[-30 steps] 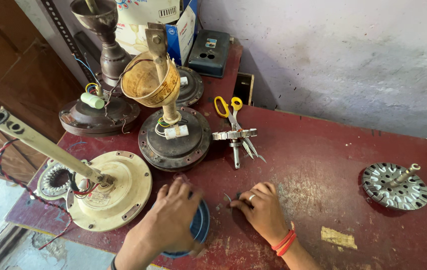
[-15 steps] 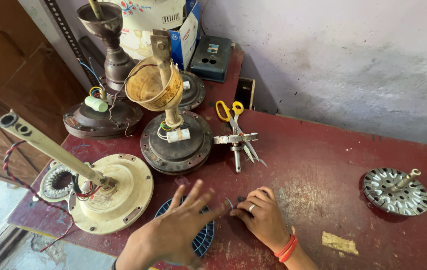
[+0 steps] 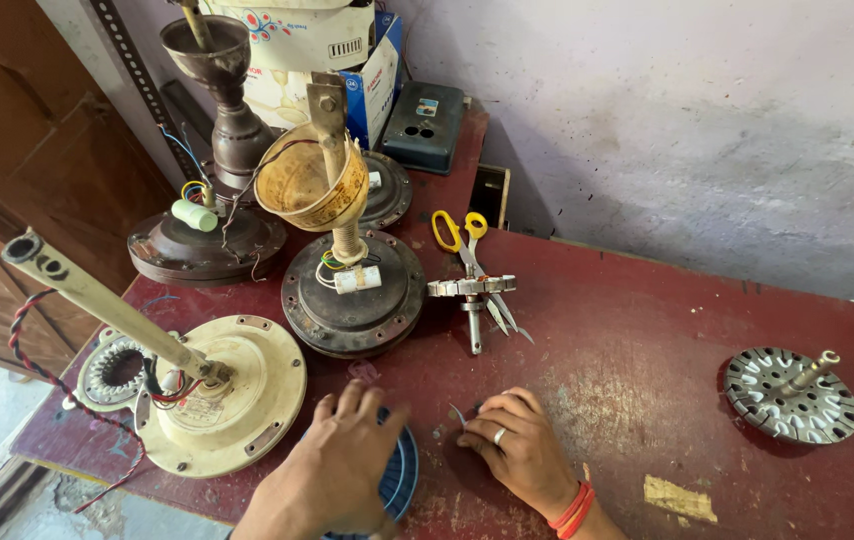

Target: The person winds copper wire onto a blue plastic spool using a manual winding tool. They repeatedly wrap the wire around the spool, adjust the tool, and trim excess wire with yellow-handled scissors. The work is performed at a red workbench with several disassembled ceiling fan motors and parts nearby.

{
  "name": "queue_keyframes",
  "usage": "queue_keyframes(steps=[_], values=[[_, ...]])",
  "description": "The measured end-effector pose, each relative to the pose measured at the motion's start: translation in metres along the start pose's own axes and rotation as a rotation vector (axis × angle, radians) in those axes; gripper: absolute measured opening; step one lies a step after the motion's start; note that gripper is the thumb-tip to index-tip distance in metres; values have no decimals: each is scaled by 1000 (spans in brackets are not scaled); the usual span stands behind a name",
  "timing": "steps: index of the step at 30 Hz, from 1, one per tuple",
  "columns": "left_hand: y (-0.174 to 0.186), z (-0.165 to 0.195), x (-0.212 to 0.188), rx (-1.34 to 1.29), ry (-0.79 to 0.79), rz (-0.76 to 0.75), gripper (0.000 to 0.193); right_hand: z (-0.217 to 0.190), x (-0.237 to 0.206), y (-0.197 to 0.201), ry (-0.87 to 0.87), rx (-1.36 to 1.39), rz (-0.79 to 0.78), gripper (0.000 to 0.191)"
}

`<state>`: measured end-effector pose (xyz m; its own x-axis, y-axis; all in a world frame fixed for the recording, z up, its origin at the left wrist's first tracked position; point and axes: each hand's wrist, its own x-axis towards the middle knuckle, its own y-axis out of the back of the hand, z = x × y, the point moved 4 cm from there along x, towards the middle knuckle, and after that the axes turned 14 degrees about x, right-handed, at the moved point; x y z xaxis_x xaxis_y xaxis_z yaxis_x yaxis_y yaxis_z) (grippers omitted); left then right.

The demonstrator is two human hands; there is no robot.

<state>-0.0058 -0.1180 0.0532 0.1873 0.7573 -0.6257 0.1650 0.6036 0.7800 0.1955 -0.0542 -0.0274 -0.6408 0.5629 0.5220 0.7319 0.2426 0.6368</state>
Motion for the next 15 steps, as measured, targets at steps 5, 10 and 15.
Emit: queue_keyframes(steps=[5,10,15], values=[[11,8,-7,-36,-226,314,122,1,-2,-2,18,2,-40,9],[-2,-4,1,-55,-14,121,122,3,-5,-6,46,-35,-96,16],[-2,9,4,-44,-300,438,119,10,-6,-7,-20,-42,-108,20]])
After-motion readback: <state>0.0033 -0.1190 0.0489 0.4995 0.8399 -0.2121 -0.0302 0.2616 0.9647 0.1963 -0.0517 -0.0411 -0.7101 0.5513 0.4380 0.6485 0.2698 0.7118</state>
